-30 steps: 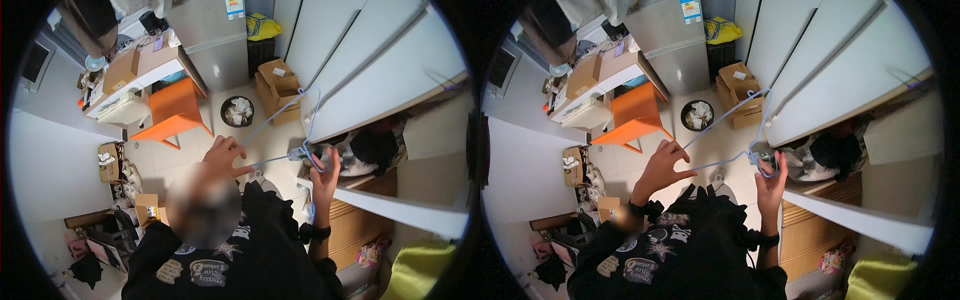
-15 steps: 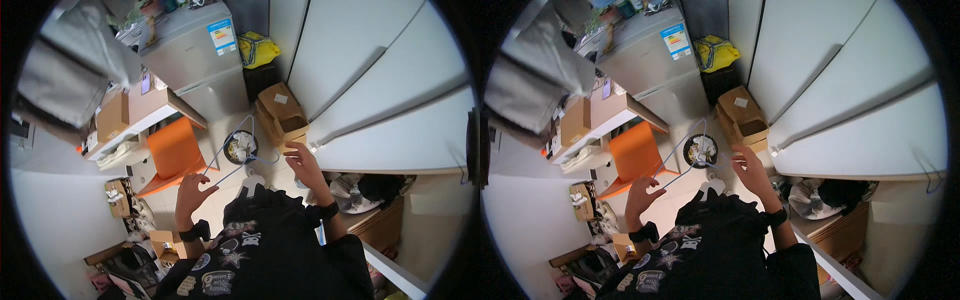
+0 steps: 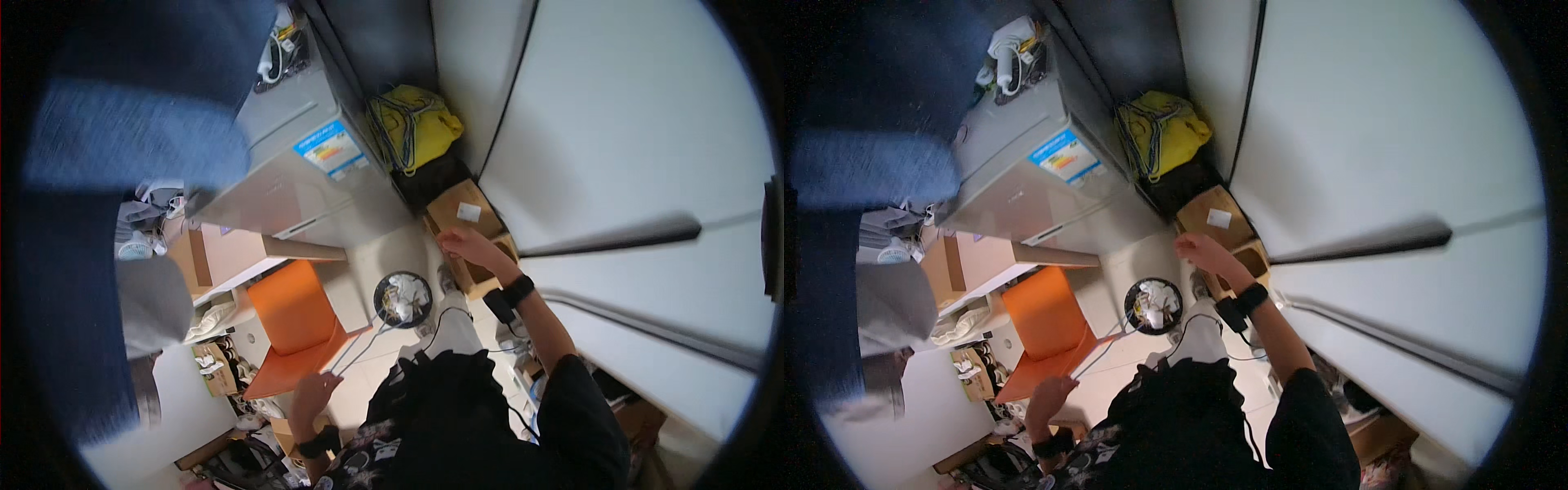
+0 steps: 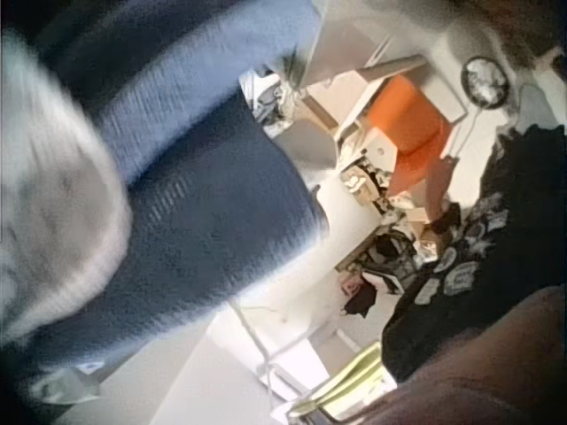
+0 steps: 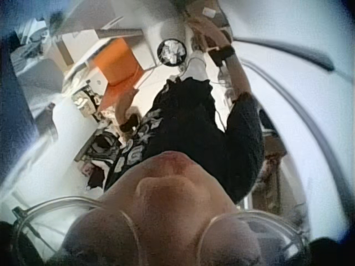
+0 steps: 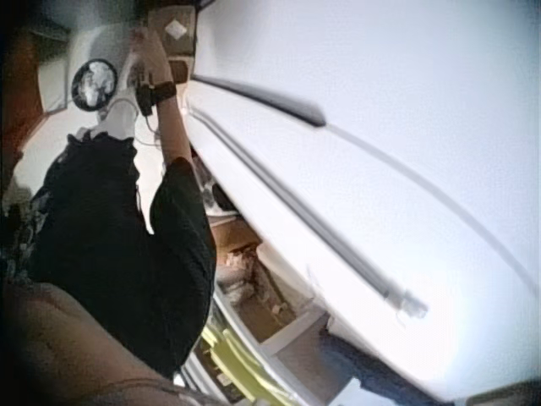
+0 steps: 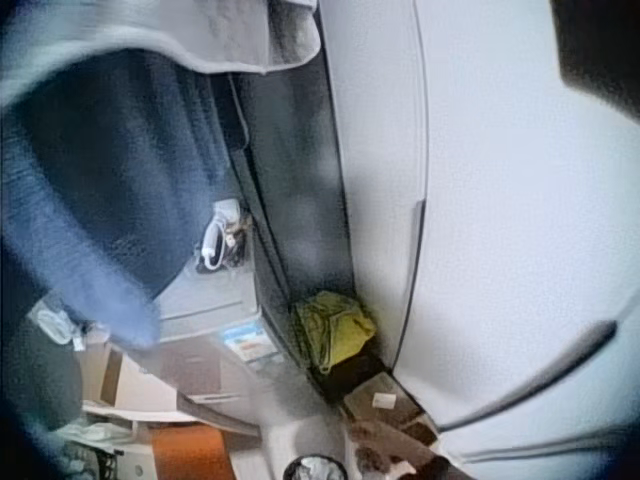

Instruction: The person gathers a bundle of hangers from a shelf and sorts them by hand on a plastic container lid.

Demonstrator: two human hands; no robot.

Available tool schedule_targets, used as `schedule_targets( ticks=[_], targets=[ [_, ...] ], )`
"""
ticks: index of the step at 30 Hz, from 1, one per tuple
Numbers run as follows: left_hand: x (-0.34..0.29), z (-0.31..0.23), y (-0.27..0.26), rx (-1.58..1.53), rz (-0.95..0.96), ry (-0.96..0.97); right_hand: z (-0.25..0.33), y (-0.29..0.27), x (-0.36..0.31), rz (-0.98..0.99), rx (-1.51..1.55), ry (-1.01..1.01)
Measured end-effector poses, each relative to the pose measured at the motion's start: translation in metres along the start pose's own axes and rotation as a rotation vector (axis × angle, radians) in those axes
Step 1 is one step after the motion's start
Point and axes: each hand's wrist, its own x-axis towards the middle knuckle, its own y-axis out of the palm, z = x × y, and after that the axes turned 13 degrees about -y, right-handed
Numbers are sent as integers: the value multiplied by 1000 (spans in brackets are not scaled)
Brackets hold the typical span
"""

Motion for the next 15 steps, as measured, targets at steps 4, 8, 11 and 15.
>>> schedule_targets(
  ticks=[4, 8, 11, 15],
  targets=[
    [22, -9, 4, 206, 73, -76, -75, -58, 119, -86, 62, 167],
    [32, -61, -14, -123, 156, -257, -118, -79, 222, -149, -200, -18],
    [37, -109, -26, -125, 271, -493, -109, -76, 282, -94, -215, 280],
    [41, -128, -27, -216, 286, -550, -152, -90, 346, -293, -517, 266]
  ],
)
